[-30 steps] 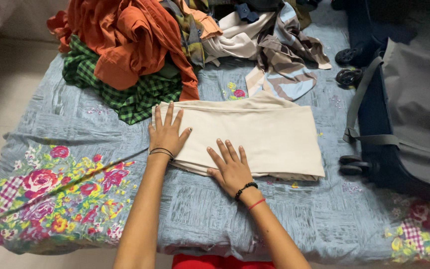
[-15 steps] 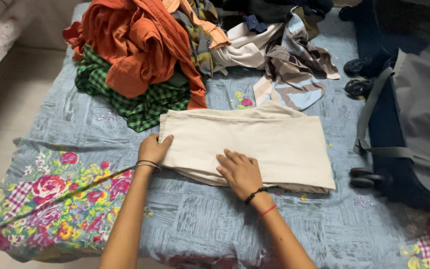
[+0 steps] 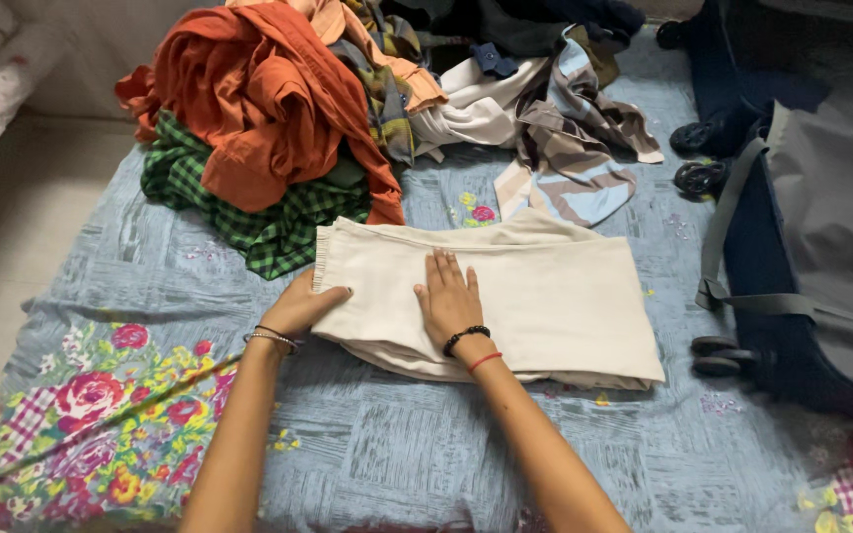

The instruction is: The person folds a pair of white trousers by hand and places them into an open suitcase.

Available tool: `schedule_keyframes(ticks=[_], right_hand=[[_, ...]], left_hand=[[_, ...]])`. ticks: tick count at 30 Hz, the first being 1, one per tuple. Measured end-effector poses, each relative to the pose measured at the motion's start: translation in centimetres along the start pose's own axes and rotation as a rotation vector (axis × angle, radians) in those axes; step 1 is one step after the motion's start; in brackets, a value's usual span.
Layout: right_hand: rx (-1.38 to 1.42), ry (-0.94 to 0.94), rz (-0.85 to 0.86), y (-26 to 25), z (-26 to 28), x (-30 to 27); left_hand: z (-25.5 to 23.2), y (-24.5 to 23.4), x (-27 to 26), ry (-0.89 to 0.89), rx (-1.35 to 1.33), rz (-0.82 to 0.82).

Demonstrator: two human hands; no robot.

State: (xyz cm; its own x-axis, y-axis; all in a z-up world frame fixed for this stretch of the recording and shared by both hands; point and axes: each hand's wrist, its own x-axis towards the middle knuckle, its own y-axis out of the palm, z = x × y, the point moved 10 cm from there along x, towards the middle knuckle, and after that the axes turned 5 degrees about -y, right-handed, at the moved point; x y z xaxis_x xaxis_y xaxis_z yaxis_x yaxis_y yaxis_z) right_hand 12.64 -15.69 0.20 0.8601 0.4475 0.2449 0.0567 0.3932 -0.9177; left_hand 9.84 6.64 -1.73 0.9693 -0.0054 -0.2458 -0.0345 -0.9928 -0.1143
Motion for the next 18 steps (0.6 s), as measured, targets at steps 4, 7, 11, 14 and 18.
schedule_keyframes(ticks=[4, 7, 11, 14, 18], right_hand=[[-0.009, 0.035, 0.032, 0.4, 0.1, 0.5], [-0.016, 0.063, 0.074, 0.9, -0.3, 1.2], [-0.059, 0.073, 0.029, 2.1, -1.1, 1.9], [-0.113, 0.072, -0.031, 3.6, -2.1, 2.3], [-0.155, 0.042, -0.102, 4.7, -2.8, 2.6]], left_hand=[[-1.5, 0.2, -0.3, 0.069, 0.086, -0.007], [-2.4, 0.0, -0.6, 0.035, 0.211, -0.114], [-5.0, 1.6, -0.9, 0.083, 0.236, -0.116], [-6.6, 2.9, -1.5, 0.06, 0.277, -0.141], [-8.4, 4.4, -1.5, 0.119, 0.313, -0.216]])
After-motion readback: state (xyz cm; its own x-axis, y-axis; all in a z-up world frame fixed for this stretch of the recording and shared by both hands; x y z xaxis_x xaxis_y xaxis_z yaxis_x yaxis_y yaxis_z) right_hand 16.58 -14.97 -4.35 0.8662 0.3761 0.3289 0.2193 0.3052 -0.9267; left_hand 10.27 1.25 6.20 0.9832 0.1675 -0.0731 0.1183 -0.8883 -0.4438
